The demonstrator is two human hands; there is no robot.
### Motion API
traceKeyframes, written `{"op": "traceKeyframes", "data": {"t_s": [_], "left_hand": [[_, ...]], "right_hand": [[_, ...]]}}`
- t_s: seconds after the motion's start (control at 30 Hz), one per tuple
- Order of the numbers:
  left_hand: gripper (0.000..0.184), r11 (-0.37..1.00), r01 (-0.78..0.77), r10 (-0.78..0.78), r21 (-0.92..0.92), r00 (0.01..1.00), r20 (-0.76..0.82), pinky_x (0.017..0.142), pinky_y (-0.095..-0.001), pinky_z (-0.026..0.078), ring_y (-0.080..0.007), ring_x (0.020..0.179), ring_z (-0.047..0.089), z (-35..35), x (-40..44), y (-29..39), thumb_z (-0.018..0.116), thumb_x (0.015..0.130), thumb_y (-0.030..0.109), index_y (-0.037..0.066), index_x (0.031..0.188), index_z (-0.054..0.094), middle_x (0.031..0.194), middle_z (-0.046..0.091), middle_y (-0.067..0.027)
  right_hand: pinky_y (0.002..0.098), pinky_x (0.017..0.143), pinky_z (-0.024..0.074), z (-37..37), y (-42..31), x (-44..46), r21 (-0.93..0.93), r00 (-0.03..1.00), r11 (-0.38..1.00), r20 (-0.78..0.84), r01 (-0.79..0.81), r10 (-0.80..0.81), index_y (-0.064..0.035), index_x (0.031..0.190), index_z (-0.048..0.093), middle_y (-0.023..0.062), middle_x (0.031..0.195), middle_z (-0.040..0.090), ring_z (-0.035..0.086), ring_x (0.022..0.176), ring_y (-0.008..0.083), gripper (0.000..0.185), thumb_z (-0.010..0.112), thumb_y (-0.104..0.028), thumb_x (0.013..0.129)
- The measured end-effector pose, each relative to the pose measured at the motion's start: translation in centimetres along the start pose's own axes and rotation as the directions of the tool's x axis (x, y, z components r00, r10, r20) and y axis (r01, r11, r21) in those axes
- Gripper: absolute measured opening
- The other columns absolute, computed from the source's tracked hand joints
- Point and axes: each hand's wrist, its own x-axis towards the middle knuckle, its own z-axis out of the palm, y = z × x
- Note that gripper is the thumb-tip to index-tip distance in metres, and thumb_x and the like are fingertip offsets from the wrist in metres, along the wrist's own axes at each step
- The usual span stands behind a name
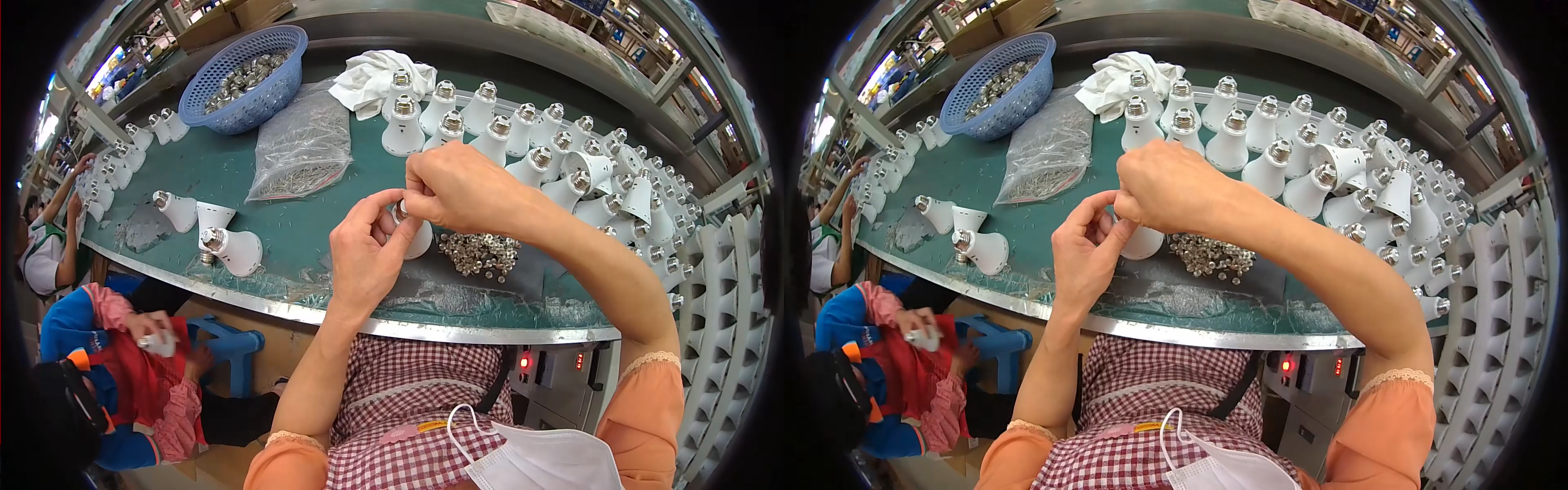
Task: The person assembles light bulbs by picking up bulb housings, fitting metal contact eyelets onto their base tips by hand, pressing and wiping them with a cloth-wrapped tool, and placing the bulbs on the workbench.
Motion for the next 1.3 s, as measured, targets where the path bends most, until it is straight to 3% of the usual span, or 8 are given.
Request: {"op": "traceKeyframes", "data": {"t_s": [0.3,0.47,0.57,0.67,0.97,1.07,1.17,1.3], "left_hand": [[0.024,0.999,0.041,-0.041,-0.011,0.999,0.003,0.046,-0.0218,0.033,-0.0050,0.050,0.037,-0.3,0.4,0.2,0.071,0.072,0.006,0.000,0.095,0.064,0.058,0.044,0.0017],[0.027,0.985,0.100,-0.080,-0.142,0.987,0.137,0.044,-0.0156,0.029,0.0001,0.051,0.037,-1.1,0.8,0.2,0.062,0.084,0.011,-0.004,0.106,0.058,0.059,0.045,0.0060],[0.030,0.836,0.387,-0.287,-0.389,0.913,0.291,0.038,-0.0164,0.030,-0.0015,0.044,0.039,-2.2,1.6,1.2,0.055,0.088,0.017,-0.004,0.109,0.057,0.056,0.049,0.0022],[0.030,0.762,0.545,-0.344,-0.349,0.798,0.494,0.033,-0.0177,0.029,-0.0030,0.040,0.039,-2.6,3.0,1.6,0.052,0.090,0.021,-0.004,0.107,0.058,0.054,0.051,-0.0005],[0.023,0.777,0.580,-0.385,-0.244,0.746,0.544,0.034,-0.0175,0.032,-0.0039,0.039,0.041,-2.5,4.3,1.0,0.056,0.087,0.017,-0.003,0.096,0.060,0.057,0.054,-0.0028],[0.023,0.772,0.583,-0.371,-0.255,0.738,0.563,0.033,-0.0179,0.033,-0.0042,0.039,0.043,-2.3,4.5,0.1,0.058,0.085,0.018,-0.003,0.095,0.060,0.058,0.057,-0.0045],[0.027,0.761,0.583,-0.344,-0.286,0.736,0.583,0.033,-0.0182,0.034,-0.0045,0.039,0.044,-2.4,4.5,0.2,0.058,0.085,0.019,-0.004,0.098,0.058,0.059,0.057,-0.0054],[0.034,0.779,0.511,-0.282,-0.364,0.804,0.523,0.033,-0.0183,0.032,-0.0044,0.039,0.043,-2.9,3.1,0.5,0.057,0.087,0.020,-0.006,0.108,0.053,0.058,0.055,-0.0051]], "right_hand": [[0.0402,0.061,0.0466,1.1,1.2,-0.3,-0.009,0.968,0.979,-0.144,0.205,-0.204,0.0022,0.070,0.056,0.0187,0.067,0.059,0.059,0.064,0.0333,0.018,0.055,-0.015,0.074],[0.0406,0.063,0.0471,0.8,1.1,-0.9,-0.018,0.925,0.958,-0.254,0.287,-0.282,0.0022,0.068,0.056,0.0177,0.067,0.059,0.059,0.067,0.0334,0.021,0.055,-0.017,0.077],[0.0397,0.061,0.0467,-0.4,1.1,-1.7,0.042,0.929,0.974,-0.310,0.225,-0.201,0.0018,0.069,0.057,0.0157,0.067,0.060,0.059,0.065,0.0324,0.020,0.056,-0.017,0.077],[0.0384,0.059,0.0460,-0.8,1.1,-2.9,0.158,0.928,0.982,-0.371,0.106,-0.040,0.0011,0.070,0.058,0.0149,0.066,0.060,0.059,0.064,0.0308,0.017,0.059,-0.015,0.076],[0.0299,0.051,0.0392,1.4,5.2,-6.9,0.254,0.893,0.960,-0.398,-0.115,0.212,0.0015,0.071,0.059,0.0100,0.060,0.056,0.050,0.053,0.0173,0.014,0.063,-0.011,0.076],[0.0323,0.056,0.0415,1.6,6.6,-8.2,0.262,0.899,0.929,-0.284,-0.262,0.333,0.0006,0.080,0.059,0.0122,0.070,0.058,0.054,0.061,0.0204,0.011,0.063,-0.009,0.076],[0.0415,0.076,0.0426,2.7,7.9,-9.5,-0.123,0.894,0.949,-0.389,-0.290,0.222,-0.0001,0.107,0.051,0.0204,0.100,0.056,0.054,0.088,0.0364,0.033,0.061,-0.009,0.078],[0.0440,0.077,0.0423,5.0,8.6,-10.1,-0.099,0.916,0.954,-0.323,-0.282,0.237,0.0007,0.113,0.049,0.0224,0.103,0.056,0.054,0.091,0.0399,0.037,0.060,-0.009,0.079]]}}
